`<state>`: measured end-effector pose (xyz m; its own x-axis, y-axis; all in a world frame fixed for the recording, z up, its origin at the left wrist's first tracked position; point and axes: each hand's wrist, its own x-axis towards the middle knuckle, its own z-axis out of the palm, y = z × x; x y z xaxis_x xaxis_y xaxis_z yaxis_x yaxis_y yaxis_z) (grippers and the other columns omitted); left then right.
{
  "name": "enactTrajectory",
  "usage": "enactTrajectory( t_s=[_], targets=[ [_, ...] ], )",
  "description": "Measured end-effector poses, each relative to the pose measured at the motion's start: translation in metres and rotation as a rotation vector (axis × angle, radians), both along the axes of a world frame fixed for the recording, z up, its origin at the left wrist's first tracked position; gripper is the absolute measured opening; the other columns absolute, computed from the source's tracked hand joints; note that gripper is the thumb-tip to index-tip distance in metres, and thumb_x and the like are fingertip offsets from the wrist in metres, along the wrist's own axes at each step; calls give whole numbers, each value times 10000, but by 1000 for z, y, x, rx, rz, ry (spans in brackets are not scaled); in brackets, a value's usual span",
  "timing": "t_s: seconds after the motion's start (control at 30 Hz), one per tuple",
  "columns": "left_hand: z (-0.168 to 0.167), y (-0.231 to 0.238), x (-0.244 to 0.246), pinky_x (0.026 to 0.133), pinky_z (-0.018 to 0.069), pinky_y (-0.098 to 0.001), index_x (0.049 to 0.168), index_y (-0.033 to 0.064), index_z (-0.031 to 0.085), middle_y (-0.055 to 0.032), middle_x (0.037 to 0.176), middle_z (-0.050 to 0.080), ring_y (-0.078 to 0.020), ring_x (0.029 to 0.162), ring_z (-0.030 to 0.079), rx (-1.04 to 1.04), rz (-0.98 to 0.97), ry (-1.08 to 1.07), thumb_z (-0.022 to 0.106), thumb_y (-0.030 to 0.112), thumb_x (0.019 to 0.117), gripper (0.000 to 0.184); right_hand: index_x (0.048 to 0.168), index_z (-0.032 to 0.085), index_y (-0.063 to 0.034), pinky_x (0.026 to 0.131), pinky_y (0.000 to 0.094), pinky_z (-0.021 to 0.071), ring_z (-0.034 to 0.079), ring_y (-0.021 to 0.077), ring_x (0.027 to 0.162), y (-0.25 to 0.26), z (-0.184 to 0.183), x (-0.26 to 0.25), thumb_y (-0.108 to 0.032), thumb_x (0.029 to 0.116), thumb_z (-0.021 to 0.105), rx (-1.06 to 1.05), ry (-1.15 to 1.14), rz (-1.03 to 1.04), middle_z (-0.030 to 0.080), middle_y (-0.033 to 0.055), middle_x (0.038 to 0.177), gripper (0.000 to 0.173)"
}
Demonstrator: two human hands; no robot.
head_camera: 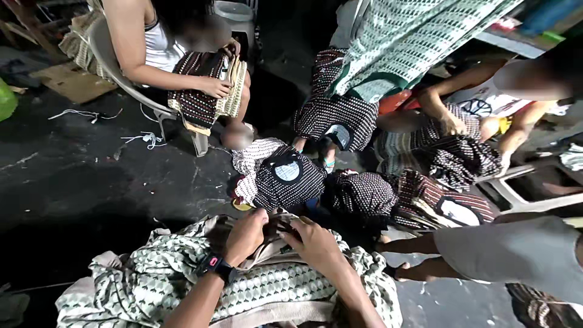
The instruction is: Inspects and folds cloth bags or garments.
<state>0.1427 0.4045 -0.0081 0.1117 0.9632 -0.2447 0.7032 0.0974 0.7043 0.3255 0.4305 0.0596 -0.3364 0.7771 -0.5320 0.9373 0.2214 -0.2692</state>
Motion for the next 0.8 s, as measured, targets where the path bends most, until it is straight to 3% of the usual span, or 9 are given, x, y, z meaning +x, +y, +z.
enactTrajectory(
  t_s=[0.07, 0.2, 0.47, 0.53, 0.6, 0.63, 0.67, 0.73, 0.8],
  targets=[
    [-1, 0, 2, 966, 518, -527, 1118, -2, 663, -194, 1068, 689, -353, 1071, 668, 11, 9, 0, 480, 122, 1068, 227, 1385, 619, -123, 935, 623, 519, 656, 398, 1162, -1, 5, -10, -547, 1050, 478, 7, -96, 41, 631, 170, 1353, 559],
    [-5, -1, 3, 959, 530, -519, 1107, 8, 670, -184, 1092, 690, -345, 1072, 674, 44, 30, 1, 489, 88, 1052, 205, 1328, 654, -133, 896, 602, 538, 666, 384, 1142, -3, 2, -22, -514, 1064, 470, 68, -160, 110, 635, 134, 1363, 499],
    [-3, 0, -5, 916, 550, -490, 1096, -12, 670, -169, 1021, 693, -303, 983, 687, 96, 145, -139, 500, 124, 1070, 219, 1281, 690, -152, 925, 610, 527, 668, 358, 1154, 1, -7, -15, -489, 1070, 469, 68, -37, 57, 675, 111, 1307, 455],
    [-2, -1, -10, 905, 575, -512, 1262, -30, 608, -212, 1135, 679, -327, 991, 701, 189, 343, -168, 537, 122, 1057, 265, 1244, 700, -115, 941, 599, 527, 681, 339, 1111, 3, -16, 3, -465, 1064, 491, 72, 165, -47, 696, 133, 1230, 445],
    [1, -3, -13, 991, 540, -549, 1541, -4, 380, -264, 1465, 495, -388, 1174, 643, 241, 421, -113, 596, 146, 1035, 571, 1187, 704, -68, 932, 524, 539, 685, 271, 1023, 2, -26, 21, -443, 1065, 482, 87, 379, -155, 708, 130, 1106, 452],
    [3, -7, -12, 1012, 525, -556, 1574, 1, 335, -269, 1522, 443, -399, 1222, 618, 268, 397, -104, 619, 150, 1021, 639, 1132, 695, -48, 881, 475, 540, 672, 234, 944, 0, -29, 27, -431, 1066, 473, 95, 455, -201, 695, 121, 1014, 448],
    [3, -13, -10, 1008, 531, -552, 1541, -8, 402, -263, 1505, 472, -392, 1219, 623, 309, 347, -118, 639, 152, 1008, 604, 1108, 686, -38, 845, 431, 532, 652, 199, 894, -3, -29, 31, -419, 1071, 463, 89, 503, -240, 678, 106, 960, 443],
    [4, -27, -1, 937, 584, -458, 1298, 6, 660, -168, 1314, 638, -276, 1080, 686, 395, 230, -182, 658, 165, 992, 345, 1127, 680, -29, 848, 388, 528, 642, 162, 890, -7, -27, 35, -409, 1078, 449, 78, 545, -285, 675, 96, 955, 448],
    [7, -39, 8, 873, 601, -372, 1073, 33, 747, -95, 1110, 709, -184, 954, 706, 394, 135, -270, 668, 190, 983, 197, 1145, 677, -20, 858, 375, 530, 644, 155, 899, -9, -27, 35, -396, 1083, 447, 75, 572, -307, 678, 99, 965, 445]
  ],
)
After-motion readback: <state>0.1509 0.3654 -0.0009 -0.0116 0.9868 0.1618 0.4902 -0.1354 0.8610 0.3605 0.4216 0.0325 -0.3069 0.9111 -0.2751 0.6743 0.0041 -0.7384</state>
